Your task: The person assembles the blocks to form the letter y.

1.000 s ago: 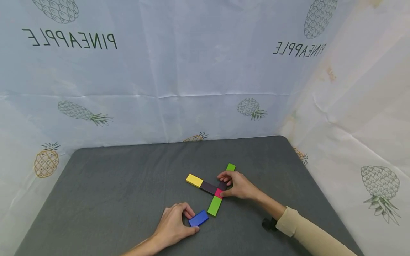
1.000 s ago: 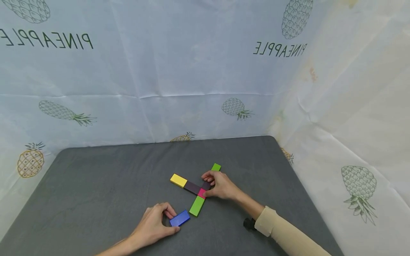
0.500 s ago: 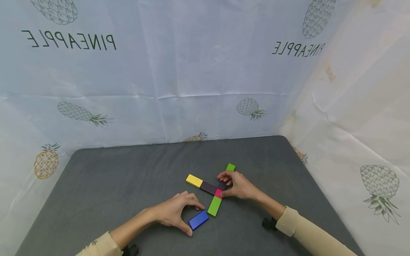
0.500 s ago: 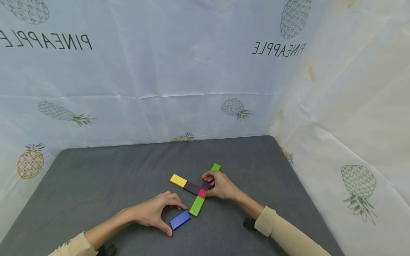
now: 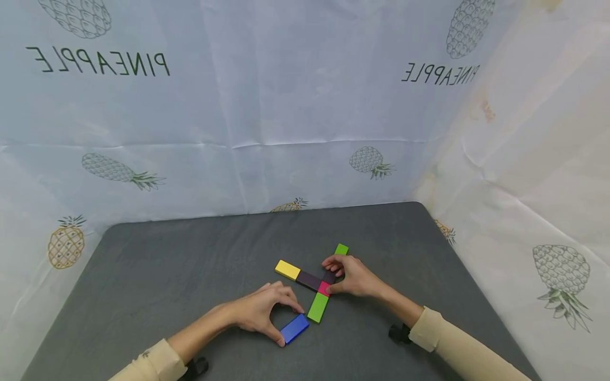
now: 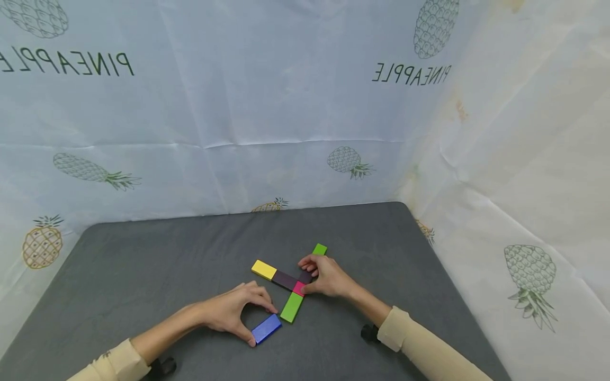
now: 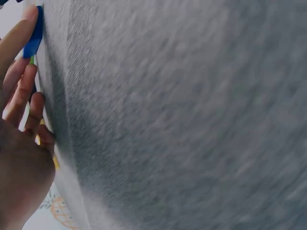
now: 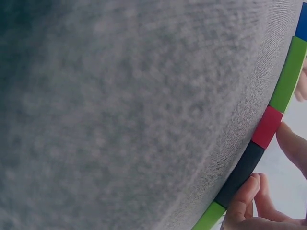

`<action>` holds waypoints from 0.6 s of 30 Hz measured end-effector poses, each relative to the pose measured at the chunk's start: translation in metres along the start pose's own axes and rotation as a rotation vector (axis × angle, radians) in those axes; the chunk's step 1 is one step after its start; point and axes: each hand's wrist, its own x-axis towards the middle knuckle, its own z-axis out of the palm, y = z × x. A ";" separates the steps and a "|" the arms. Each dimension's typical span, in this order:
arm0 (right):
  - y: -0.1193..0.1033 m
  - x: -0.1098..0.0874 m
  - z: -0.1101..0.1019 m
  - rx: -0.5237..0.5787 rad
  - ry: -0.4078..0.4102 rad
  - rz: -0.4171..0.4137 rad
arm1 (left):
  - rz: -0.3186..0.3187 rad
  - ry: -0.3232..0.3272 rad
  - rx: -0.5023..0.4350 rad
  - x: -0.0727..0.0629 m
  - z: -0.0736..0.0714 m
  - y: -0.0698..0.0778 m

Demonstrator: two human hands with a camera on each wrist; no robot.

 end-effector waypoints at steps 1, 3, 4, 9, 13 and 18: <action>0.000 0.000 0.000 0.000 -0.002 -0.001 | 0.005 0.015 0.000 0.000 0.001 -0.001; -0.001 0.000 0.000 0.001 -0.004 -0.006 | 0.018 0.047 0.003 -0.001 0.004 -0.001; -0.001 0.000 -0.001 0.001 -0.004 -0.009 | 0.028 0.062 0.005 -0.001 0.005 -0.002; -0.002 0.000 -0.002 0.003 -0.004 -0.017 | 0.029 0.107 -0.003 -0.001 0.009 0.000; -0.002 0.000 -0.001 0.002 -0.006 -0.016 | -0.005 0.109 -0.023 -0.002 0.012 0.002; -0.002 -0.001 0.000 -0.004 0.003 -0.008 | -0.008 0.124 -0.023 -0.002 0.017 0.002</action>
